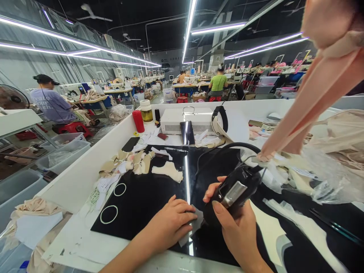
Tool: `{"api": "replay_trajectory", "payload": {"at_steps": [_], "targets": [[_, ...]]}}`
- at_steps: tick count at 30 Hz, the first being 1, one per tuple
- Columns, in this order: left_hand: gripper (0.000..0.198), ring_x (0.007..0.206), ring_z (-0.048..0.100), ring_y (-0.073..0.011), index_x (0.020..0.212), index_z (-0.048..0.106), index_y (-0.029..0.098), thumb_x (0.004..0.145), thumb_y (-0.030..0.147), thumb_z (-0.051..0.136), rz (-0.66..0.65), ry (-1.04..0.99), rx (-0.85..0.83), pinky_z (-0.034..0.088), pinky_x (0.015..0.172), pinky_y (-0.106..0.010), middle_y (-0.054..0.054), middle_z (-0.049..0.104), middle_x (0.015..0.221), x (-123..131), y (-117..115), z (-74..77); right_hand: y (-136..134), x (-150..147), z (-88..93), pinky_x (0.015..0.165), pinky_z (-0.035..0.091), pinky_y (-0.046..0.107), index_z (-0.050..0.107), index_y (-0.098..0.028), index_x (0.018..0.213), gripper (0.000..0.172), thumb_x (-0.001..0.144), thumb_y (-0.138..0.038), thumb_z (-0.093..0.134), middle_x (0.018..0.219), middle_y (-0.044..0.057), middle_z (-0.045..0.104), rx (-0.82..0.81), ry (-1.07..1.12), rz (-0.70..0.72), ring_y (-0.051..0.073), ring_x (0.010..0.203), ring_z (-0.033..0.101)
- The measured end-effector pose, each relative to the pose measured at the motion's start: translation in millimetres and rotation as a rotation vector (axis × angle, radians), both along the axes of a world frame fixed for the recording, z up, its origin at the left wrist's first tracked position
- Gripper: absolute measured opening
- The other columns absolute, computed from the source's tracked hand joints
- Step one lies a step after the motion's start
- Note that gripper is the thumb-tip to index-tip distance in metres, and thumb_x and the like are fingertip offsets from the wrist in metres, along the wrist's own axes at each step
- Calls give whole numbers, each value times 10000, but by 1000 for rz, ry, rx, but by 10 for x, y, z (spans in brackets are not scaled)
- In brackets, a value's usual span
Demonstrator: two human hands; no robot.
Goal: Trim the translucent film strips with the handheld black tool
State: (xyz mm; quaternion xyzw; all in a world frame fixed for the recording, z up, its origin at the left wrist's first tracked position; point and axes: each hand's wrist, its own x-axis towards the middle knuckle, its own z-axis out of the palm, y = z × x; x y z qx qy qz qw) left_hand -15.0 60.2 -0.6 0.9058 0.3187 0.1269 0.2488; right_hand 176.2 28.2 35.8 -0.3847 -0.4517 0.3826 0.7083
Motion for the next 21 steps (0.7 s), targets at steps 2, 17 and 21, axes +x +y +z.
{"api": "replay_trajectory", "payload": {"at_steps": [2, 17, 21], "targets": [[309, 1335, 570, -209, 1310, 663, 300, 1014, 211, 652, 1, 0, 2, 233, 1270, -536, -8, 673, 1365, -3, -2, -4, -3, -12, 1, 742, 593, 313, 605, -284, 1174, 362, 875, -331, 802, 888, -2, 725, -11, 15, -12, 176, 760, 693], [349, 1416, 514, -236, 1363, 644, 328, 1021, 260, 653, -28, -1, -11, 214, 1269, -584, -31, 637, 1446, -65, 3, 65, 9, 24, -8, 736, 602, 307, 598, -284, 1178, 314, 907, -298, 757, 889, -2, 716, 20, -123, -51, 173, 755, 693], [472, 1471, 461, -292, 1414, 614, 357, 961, 347, 747, -106, 32, -66, 191, 1250, -669, -31, 624, 1483, -163, 21, 129, 22, 28, -14, 763, 592, 302, 599, -276, 1201, 346, 903, -309, 771, 903, 5, 714, 19, -109, -49, 169, 770, 693]]}}
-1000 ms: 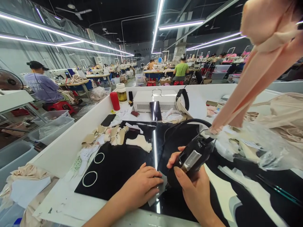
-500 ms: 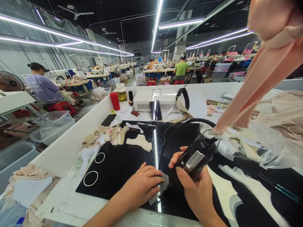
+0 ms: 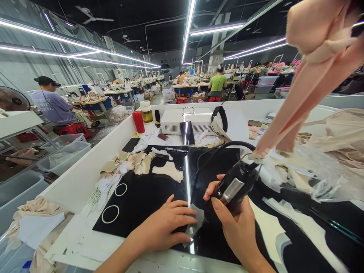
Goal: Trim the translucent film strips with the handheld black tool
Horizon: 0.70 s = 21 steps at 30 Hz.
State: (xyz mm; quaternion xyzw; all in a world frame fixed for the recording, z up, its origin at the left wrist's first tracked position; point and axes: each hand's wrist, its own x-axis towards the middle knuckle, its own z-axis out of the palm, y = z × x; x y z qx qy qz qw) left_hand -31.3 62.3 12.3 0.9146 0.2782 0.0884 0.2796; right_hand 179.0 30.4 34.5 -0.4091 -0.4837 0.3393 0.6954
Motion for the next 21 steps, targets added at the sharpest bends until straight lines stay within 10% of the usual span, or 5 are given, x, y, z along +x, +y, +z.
{"api": "replay_trajectory", "payload": {"at_steps": [21], "targets": [[578, 1501, 409, -305, 1420, 597, 384, 889, 380, 827, -29, -5, -50, 150, 1231, -724, -29, 608, 1497, -44, 20, -7, -116, -142, -62, 738, 589, 251, 587, -319, 1228, 340, 934, -329, 758, 921, -7, 709, -3, 76, 128, 152, 805, 697]]}}
